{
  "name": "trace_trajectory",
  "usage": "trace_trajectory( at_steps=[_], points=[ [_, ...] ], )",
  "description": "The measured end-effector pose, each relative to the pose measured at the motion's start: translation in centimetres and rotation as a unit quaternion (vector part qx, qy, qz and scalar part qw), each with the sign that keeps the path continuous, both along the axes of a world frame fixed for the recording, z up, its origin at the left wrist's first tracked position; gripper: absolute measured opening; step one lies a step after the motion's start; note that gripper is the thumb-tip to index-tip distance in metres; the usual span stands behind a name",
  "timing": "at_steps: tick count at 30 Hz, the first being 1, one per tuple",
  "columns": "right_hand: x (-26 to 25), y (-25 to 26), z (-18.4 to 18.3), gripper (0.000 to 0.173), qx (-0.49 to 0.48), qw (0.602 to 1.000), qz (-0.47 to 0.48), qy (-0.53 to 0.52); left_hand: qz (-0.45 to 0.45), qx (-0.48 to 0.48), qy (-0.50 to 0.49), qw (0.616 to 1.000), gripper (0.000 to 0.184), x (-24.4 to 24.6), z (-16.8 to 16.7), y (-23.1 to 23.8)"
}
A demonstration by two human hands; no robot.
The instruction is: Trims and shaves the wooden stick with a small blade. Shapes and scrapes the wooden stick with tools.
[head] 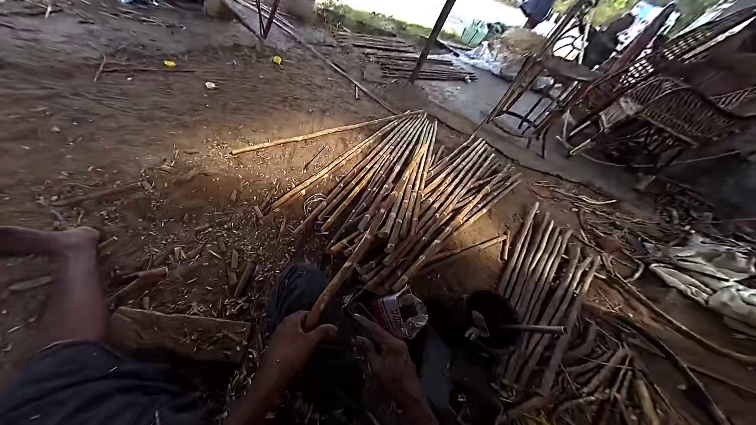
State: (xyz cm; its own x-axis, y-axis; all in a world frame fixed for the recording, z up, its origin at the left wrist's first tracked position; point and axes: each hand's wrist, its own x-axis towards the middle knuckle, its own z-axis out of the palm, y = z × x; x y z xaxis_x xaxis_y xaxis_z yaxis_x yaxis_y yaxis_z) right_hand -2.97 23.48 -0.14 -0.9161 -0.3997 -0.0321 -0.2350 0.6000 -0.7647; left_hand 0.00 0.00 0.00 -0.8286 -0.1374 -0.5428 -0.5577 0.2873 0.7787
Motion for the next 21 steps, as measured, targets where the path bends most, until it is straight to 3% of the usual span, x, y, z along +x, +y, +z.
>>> trace_trajectory(
  at_steps=[3, 12, 21],
  points=[
    [0.0, -1.2, -1.4, 0.036, -0.008, 0.999, 0.049, 0.022, 0.004, -0.005, 0.003, 1.000, 0.055, -0.1, 0.1, 0.1],
    [-0.2, -3.1, -2.1, 0.021, -0.100, 0.993, 0.061, -0.012, 0.006, -0.003, -0.003, 1.000, 0.046, -0.1, 0.0, 0.0],
    [0.7, -5.1, -3.1, 0.020, -0.016, 0.998, -0.025, 0.050, -0.044, -0.118, -0.033, 0.991, 0.048, -0.9, 0.7, 0.3]
  ],
)
